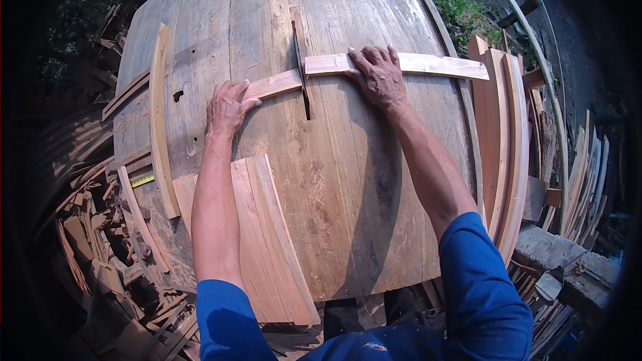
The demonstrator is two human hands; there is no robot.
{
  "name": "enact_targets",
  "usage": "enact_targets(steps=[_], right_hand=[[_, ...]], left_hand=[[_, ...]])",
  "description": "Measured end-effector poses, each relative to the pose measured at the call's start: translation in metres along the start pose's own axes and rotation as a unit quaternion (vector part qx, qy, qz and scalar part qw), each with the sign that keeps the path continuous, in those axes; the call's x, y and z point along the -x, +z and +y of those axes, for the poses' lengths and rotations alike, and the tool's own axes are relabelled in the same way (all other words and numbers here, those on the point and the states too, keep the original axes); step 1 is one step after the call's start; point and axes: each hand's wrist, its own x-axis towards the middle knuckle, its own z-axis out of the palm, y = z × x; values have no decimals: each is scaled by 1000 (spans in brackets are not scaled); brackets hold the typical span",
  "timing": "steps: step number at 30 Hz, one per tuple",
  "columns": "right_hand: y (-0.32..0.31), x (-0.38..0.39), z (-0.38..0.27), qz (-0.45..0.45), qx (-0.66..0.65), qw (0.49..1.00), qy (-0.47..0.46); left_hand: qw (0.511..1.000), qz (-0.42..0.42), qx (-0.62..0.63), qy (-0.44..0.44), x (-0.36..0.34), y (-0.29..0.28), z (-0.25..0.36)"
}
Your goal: The person marks and organizes pieces of wood on a workbench in a workshop. They use a pencil to mark lines on the wood and sort several pieces by placing them on a pile.
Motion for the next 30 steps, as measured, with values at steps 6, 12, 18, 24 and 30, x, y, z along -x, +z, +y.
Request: enact_targets(steps=[6, 12, 18, 24, 30], right_hand=[[10, -5, -10, 64, 43, 995, 67], [0, 9, 13, 49, 129, 978, 156], [-47, 78, -2, -63, 97, 985, 129], [-157, 221, 34, -164, 106, 964, 183], [-212, 284, -94, -190, -27, 971, 143]], left_hand=[[997, -25, -73, -8, 24, -46, 3], [995, 96, -26, 6, 158, -132, 60], [949, 54, 127, -282, 563, -185, 115], [775, -362, 83, -511, 909, -222, 293], [809, -318, 84, -488, 980, -158, 312]])
